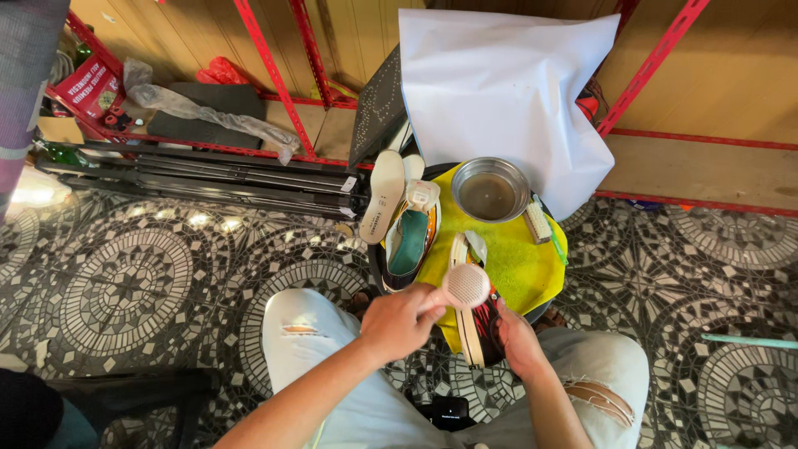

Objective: The person uses a handheld electric brush to clean the exterior of a pair of orange and black sneakers. They hold the shoes in their left hand and operate the brush with their right hand, scrubbing the sides, toe, and heel areas.

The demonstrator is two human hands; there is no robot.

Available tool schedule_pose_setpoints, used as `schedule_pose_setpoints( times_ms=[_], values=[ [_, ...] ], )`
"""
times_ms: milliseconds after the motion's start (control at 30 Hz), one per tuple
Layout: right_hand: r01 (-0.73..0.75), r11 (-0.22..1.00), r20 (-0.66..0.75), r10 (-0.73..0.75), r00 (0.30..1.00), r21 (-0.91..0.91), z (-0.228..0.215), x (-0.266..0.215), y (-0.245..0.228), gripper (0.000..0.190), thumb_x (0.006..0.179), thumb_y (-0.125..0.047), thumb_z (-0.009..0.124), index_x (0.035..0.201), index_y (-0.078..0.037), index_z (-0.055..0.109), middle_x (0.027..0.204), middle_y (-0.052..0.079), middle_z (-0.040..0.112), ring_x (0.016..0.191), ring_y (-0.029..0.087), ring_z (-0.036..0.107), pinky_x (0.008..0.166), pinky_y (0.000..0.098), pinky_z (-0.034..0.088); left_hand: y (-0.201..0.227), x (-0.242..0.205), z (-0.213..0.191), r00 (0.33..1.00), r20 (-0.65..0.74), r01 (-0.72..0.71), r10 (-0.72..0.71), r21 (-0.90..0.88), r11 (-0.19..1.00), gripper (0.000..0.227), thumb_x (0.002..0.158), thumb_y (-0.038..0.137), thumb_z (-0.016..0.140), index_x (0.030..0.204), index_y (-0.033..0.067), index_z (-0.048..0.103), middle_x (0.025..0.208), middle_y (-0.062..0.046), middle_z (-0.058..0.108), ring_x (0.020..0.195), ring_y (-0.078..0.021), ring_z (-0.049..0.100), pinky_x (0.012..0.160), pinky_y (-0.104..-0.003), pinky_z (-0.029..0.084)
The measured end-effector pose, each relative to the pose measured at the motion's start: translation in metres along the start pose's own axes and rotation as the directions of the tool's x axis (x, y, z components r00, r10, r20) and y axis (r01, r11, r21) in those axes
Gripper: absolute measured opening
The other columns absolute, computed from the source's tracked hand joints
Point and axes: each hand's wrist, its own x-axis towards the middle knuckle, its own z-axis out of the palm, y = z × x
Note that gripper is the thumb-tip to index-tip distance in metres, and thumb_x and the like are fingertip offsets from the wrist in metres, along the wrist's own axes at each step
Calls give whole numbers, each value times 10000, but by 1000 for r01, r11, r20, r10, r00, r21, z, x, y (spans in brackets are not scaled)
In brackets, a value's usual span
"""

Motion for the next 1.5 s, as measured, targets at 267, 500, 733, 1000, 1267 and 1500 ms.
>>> schedule_pose_setpoints(
  times_ms=[267, 500, 733, 1000, 1267, 1500],
  values=[
    [-40, 988, 61, 31, 998, 151, -49, 41, 32, 166, 1162, -316, 652, 1018, -245, 612, 759, -121, 505, 664, 6, 472, 681, 198, 474, 20, -5, -26, 998, 38, -41, 43, -35, 999, 339, 1116, 420, 537, 1367, 285, 719, 1333, 32, 794, 1038, -209, 799, 732, -433, 672],
    [-27, 970, 218, -27, 976, 241, -21, 26, 4, 342, 1214, -291, 509, 1364, -59, 710, 1108, -1, 786, 962, 57, 716, 858, 225, 603, 24, 7, -21, 997, 51, -61, 65, -63, 996, 326, 1115, 439, 554, 1307, 220, 699, 1172, -15, 801, 956, -270, 784, 737, -505, 619],
    [-146, 925, 127, 107, 986, 350, 4, 22, -7, 547, 1198, -405, 455, 1464, 45, 615, 1424, 263, 705, 1345, 354, 670, 1247, 505, 501, 8, 36, -23, 997, -81, -25, 21, -52, 998, 347, 1120, 419, 510, 1339, 212, 680, 1296, -43, 798, 991, -288, 794, 597, -430, 618],
    [-321, 911, 100, 306, 947, 257, 21, -3, -36, 1014, 1047, -740, 231, 1667, 38, 429, 1745, 326, 462, 1594, 467, 420, 1336, 591, 256, 14, 13, -15, 989, 89, -117, 116, 4, 993, 407, 1080, 515, 555, 1278, 191, 701, 1161, -78, 815, 994, -392, 779, 750, -607, 560],
    [-291, 888, 52, 292, 955, 356, 24, -5, -37, 997, 1023, -691, 436, 1786, -61, 316, 1586, 279, 620, 1463, 384, 598, 1319, 473, 378, -1, 55, -32, 1000, -26, 18, -18, -8, 1000, 473, 1120, 509, 498, 1411, 178, 672, 1252, -45, 810, 932, -273, 814, 601, -459, 649],
    [-338, 872, 129, 313, 941, 354, 27, -4, -35, 1047, 1064, -782, 287, 1584, 100, 507, 1558, 351, 581, 1459, 465, 528, 1269, 560, 355, 12, 20, -7, 985, 71, -161, 159, 14, 987, 391, 1077, 520, 559, 1266, 201, 683, 1114, -74, 806, 945, -422, 761, 738, -613, 543]
  ],
)
